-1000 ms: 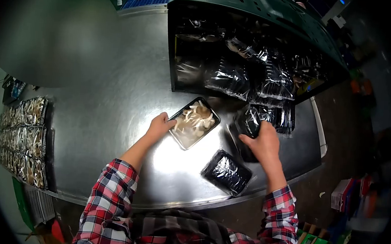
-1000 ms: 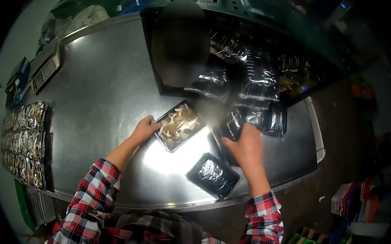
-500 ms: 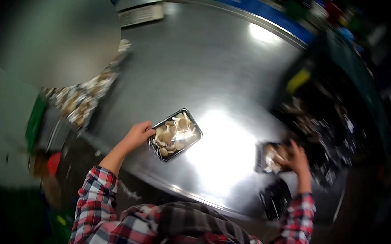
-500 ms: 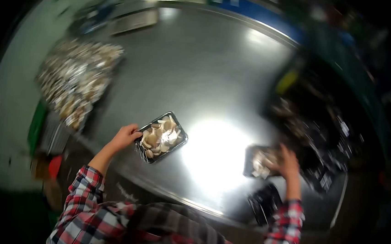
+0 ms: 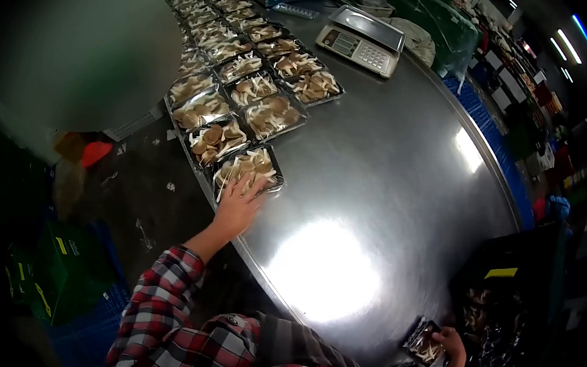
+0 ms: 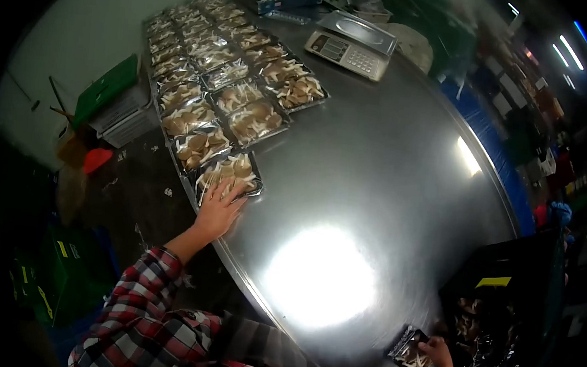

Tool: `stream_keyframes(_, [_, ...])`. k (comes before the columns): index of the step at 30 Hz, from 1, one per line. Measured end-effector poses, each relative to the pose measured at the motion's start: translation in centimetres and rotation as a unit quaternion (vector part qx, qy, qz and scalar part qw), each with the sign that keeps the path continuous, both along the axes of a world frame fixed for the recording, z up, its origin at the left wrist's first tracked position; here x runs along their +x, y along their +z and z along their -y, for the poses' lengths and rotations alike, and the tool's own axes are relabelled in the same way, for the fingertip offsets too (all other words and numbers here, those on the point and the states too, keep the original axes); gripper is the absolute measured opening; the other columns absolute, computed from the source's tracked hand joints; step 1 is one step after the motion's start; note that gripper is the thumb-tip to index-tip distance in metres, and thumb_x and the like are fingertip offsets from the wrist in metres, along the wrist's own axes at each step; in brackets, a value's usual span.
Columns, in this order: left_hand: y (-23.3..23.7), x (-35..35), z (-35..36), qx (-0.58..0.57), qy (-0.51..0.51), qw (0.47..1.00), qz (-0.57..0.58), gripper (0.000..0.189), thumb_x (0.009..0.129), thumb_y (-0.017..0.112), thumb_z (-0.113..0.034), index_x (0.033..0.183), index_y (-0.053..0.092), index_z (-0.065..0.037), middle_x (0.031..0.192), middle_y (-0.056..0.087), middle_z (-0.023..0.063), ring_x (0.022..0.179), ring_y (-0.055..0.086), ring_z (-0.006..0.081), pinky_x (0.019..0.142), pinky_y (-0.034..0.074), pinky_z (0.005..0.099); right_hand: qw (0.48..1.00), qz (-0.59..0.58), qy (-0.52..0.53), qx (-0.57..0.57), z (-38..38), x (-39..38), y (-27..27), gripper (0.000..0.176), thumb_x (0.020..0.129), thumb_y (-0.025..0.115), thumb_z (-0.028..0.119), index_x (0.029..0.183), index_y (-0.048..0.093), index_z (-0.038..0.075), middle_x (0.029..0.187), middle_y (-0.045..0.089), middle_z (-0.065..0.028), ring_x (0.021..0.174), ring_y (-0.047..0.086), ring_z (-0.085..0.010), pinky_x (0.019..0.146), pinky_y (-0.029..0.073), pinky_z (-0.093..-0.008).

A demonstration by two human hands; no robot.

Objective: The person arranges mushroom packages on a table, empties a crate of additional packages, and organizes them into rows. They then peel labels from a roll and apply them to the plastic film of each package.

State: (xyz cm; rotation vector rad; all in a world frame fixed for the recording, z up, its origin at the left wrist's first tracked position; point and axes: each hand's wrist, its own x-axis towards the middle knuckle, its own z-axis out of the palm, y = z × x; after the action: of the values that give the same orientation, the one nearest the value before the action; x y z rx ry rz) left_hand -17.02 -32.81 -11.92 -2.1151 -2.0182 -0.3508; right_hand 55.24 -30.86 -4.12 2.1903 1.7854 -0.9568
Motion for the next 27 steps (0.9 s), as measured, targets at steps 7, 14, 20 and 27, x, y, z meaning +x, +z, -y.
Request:
stream_keyframes(7, [4.2,-0.6,-1.8,-0.054,-0.038,0.993,0.094,0.062,0.069,0.070,-0.029,0.125,0.048,-0.020,0.138,0.034,0.0094,0.128,0.028,0.0330,0.101,0.025,0.0511,0.986,0.160,0.046,-0.031,-0.1,-6.6,0.1,0.069,0.052,0.083,0.028,0.110,0.055,0.001,0.101,0.062,-0.0158,0.093,0.060,-0.0314,0.079,0.048,-0.0388])
stream_keyframes(14, [2.2,-0.6,-2.5,-0.053,-0.001,0.998,0.022,0.063,0.073,0.066,-0.027,0.131,0.043,-0.025,0.144,0.025,0.0087,0.132,0.022,0.0337,0.103,0.020,0.0530,0.894,0.232,0.351,-0.151,-3.8,-8.9,-2.3,0.034,0.067,0.065,0.032,0.095,0.064,0.013,0.089,0.066,-0.0075,0.084,0.062,-0.0284,0.073,0.049,-0.0404])
stream_keyframes(20, [1.8,-0.8,-2.3,-0.024,-0.002,1.000,0.018,0.062,0.073,0.067,-0.020,0.130,0.044,-0.025,0.141,0.031,0.0090,0.129,0.026,0.0330,0.102,0.023,0.0504,0.873,0.155,0.461,-0.046,-8.7,-14.5,-1.6,0.024,0.075,0.057,0.021,0.094,0.062,0.006,0.090,0.063,-0.0161,0.083,0.060,-0.0356,0.073,0.048,-0.0428])
stream_keyframes(27, [2.7,-0.6,-2.4,-0.036,0.016,0.998,0.053,0.059,0.071,0.066,-0.017,0.128,0.048,-0.021,0.142,0.030,0.0112,0.130,0.025,0.0338,0.103,0.021,0.0497,0.982,-0.121,0.090,0.116,-17.0,-19.2,-2.1,0.035,0.080,0.065,0.027,0.096,0.050,0.000,0.089,0.060,-0.0134,0.083,0.058,-0.0180,0.069,0.050,-0.0330])
